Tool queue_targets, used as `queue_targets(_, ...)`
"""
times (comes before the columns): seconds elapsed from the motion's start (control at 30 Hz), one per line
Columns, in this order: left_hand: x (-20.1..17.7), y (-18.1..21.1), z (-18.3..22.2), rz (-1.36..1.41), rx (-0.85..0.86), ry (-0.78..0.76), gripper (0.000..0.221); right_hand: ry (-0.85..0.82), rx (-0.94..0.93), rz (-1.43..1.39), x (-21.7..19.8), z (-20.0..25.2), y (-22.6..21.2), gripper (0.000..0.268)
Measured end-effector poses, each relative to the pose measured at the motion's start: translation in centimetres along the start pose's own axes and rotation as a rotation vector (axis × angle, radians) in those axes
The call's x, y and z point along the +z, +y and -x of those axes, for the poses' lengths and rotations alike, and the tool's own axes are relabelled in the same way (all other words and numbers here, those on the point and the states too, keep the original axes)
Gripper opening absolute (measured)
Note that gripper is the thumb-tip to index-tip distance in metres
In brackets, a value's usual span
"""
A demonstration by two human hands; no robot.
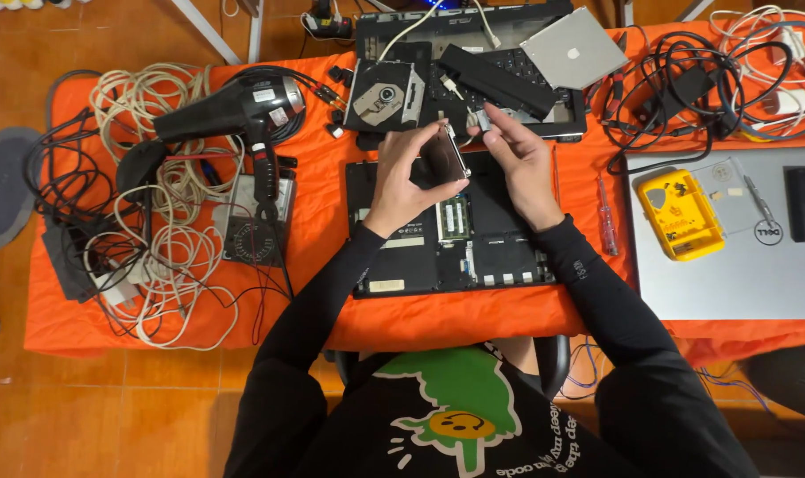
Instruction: Removing and re-installing a hard drive from a laptop using a screwdriver.
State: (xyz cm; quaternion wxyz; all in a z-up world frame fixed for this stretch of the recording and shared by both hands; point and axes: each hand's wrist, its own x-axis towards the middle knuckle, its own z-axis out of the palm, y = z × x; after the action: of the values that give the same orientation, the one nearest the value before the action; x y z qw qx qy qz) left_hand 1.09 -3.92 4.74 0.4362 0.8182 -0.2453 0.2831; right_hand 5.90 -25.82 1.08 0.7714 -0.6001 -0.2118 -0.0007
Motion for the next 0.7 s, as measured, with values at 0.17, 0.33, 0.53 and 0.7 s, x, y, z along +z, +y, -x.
queue_targets(0.17, 0.1, -0.1, 0.2, 0.06, -0.056, -0.047, 0.08, 0.014, 0.131, -0.007, -1.0, -0.5, 0.4, 0.036)
queue_targets(0.33, 0.1, -0.3, 1.2, 0.167, -0.119, -0.167, 0.08, -0.058, 0.162, -0.15, -1.5, 0.5, 1.0, 0.028)
queue_targets(0.53, 0.7, 0.2, 1.6, 0.825, -0.41, -0.386, 0.081, 0.014, 0.215, -0.204, -1.5, 0.6, 1.0, 0.032)
queue_targets(0.7, 1.4, -2.5, 3.3, 0.961, -0.647, -0.497, 0.08, 0.007, 0.153, -0.132, -1.8, 0.7, 1.4, 0.028)
